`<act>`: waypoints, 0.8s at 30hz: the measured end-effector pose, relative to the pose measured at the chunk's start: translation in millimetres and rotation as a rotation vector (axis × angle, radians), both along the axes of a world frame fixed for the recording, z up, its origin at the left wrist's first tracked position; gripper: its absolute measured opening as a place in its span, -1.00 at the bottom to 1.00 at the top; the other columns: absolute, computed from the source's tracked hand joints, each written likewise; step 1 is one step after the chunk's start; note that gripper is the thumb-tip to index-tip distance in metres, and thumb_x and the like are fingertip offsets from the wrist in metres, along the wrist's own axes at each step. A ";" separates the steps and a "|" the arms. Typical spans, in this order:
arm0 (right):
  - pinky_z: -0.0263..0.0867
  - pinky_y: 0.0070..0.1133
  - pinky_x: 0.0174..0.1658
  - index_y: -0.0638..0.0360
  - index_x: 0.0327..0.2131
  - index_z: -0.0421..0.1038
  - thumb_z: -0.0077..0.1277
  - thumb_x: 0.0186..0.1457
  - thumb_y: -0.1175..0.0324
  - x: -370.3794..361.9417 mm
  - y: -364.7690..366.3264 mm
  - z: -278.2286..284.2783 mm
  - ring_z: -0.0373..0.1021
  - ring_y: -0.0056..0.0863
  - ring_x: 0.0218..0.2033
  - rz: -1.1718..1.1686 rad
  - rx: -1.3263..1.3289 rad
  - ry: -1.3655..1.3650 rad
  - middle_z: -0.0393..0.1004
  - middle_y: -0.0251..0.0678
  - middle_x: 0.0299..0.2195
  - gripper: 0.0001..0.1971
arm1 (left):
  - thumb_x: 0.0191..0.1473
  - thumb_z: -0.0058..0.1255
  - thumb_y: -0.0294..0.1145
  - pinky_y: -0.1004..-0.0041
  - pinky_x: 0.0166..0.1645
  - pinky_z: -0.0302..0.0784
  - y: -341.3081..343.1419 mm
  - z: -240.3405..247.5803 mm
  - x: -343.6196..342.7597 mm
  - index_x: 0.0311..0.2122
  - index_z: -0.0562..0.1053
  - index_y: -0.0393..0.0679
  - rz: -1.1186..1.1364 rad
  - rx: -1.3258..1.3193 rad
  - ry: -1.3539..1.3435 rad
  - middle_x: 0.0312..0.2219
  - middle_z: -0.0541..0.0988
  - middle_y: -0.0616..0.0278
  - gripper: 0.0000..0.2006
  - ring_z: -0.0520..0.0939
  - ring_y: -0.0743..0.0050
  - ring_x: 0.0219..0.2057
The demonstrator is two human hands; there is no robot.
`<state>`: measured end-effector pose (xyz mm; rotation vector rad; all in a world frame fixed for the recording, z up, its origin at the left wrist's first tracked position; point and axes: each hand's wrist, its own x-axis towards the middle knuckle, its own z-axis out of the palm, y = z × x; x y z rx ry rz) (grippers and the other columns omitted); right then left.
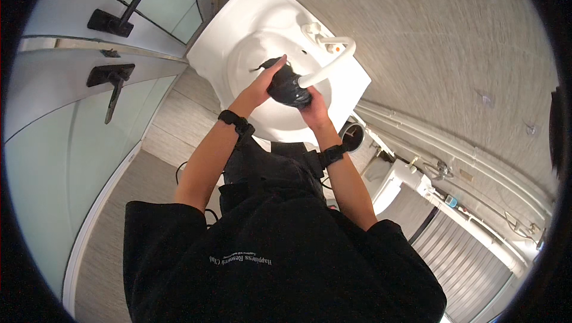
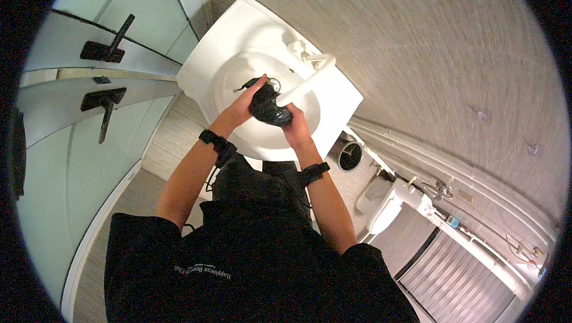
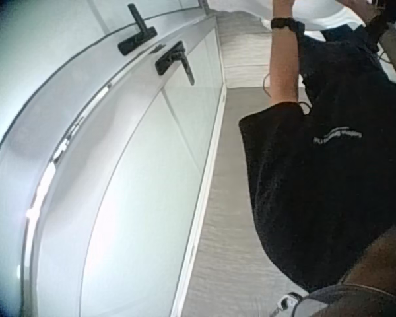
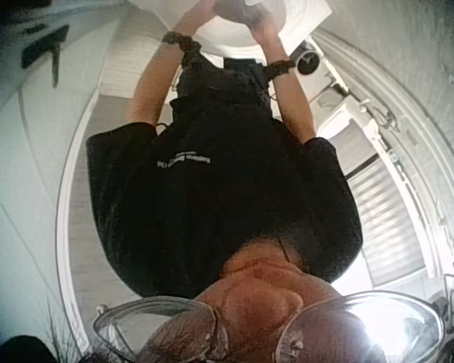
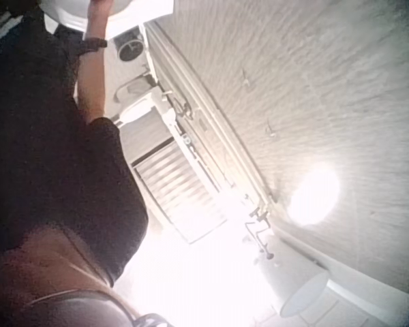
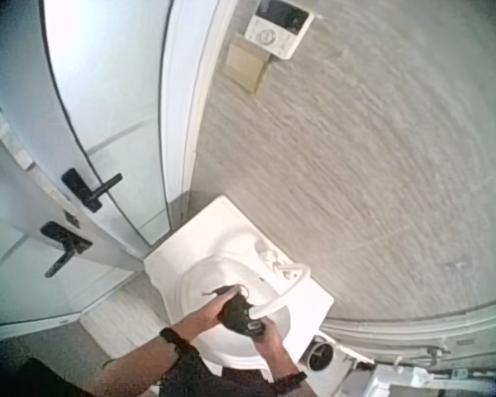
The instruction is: Washing a cleaning cloth in a bathroom sink.
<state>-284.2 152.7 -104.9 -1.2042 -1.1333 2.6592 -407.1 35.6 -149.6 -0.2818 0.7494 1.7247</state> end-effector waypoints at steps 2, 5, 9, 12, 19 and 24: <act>0.23 -0.50 0.00 0.24 -0.12 0.34 -0.26 0.19 0.24 6.7 -0.8 -12.2 0.36 -0.51 -0.15 0.116 0.087 -0.064 0.43 -0.34 -0.16 -0.68 | 0.03 0.07 -0.11 0.44 -0.28 0.52 9.1 19.0 0.9 -0.28 0.43 -0.19 0.184 -0.103 -0.029 -0.42 0.52 0.29 -0.67 0.57 0.52 -0.43; 0.22 -0.51 0.00 0.25 -0.14 0.34 -0.29 0.20 0.29 3.8 -10.8 -12.1 0.35 -0.52 -0.15 0.021 0.092 -0.086 0.43 -0.32 -0.17 -0.71 | 0.03 0.07 -0.15 0.45 -0.33 0.50 11.6 10.7 5.8 -0.31 0.44 -0.20 0.238 -0.259 0.032 -0.44 0.51 0.31 -0.71 0.54 0.50 -0.50; 0.22 -0.53 0.00 0.26 -0.15 0.35 -0.31 0.21 0.29 8.9 -14.0 -29.4 0.35 -0.52 -0.15 -0.038 0.127 -0.073 0.43 -0.32 -0.18 -0.70 | 0.06 0.04 -0.24 0.51 -0.28 0.47 20.8 14.6 17.3 -0.26 0.46 -0.17 0.263 -0.271 0.169 -0.38 0.51 0.32 -0.77 0.52 0.57 -0.40; 0.22 -0.42 0.01 0.23 -0.10 0.31 -0.34 0.22 0.22 6.7 -20.3 -26.8 0.33 -0.45 -0.09 -0.138 0.079 -0.065 0.40 -0.27 -0.12 -0.66 | 0.09 -0.02 -0.34 0.56 -0.18 0.42 21.4 2.2 18.2 -0.16 0.46 -0.14 0.212 -0.114 0.228 -0.33 0.50 0.36 -0.78 0.49 0.61 -0.32; 0.12 -0.16 0.12 0.15 0.09 0.10 -0.45 0.21 -0.11 9.0 -13.7 0.2 0.23 -0.22 0.06 -0.013 -0.378 -0.046 0.28 -0.16 0.03 -0.42 | -0.14 0.01 -0.57 0.57 -0.20 0.40 11.9 27.5 14.4 -0.07 0.42 -0.19 0.005 0.037 0.463 -0.31 0.52 0.30 -0.59 0.49 0.58 -0.28; 0.11 -0.16 0.14 0.17 0.11 0.07 -0.44 0.20 -0.13 12.7 -10.7 -5.2 0.21 -0.22 0.08 0.029 -0.307 -0.075 0.26 -0.15 0.05 -0.39 | -0.15 0.06 -0.47 0.60 -0.19 0.36 17.9 11.1 21.0 -0.14 0.43 -0.23 -0.080 -0.078 0.608 -0.28 0.48 0.32 -0.64 0.47 0.61 -0.29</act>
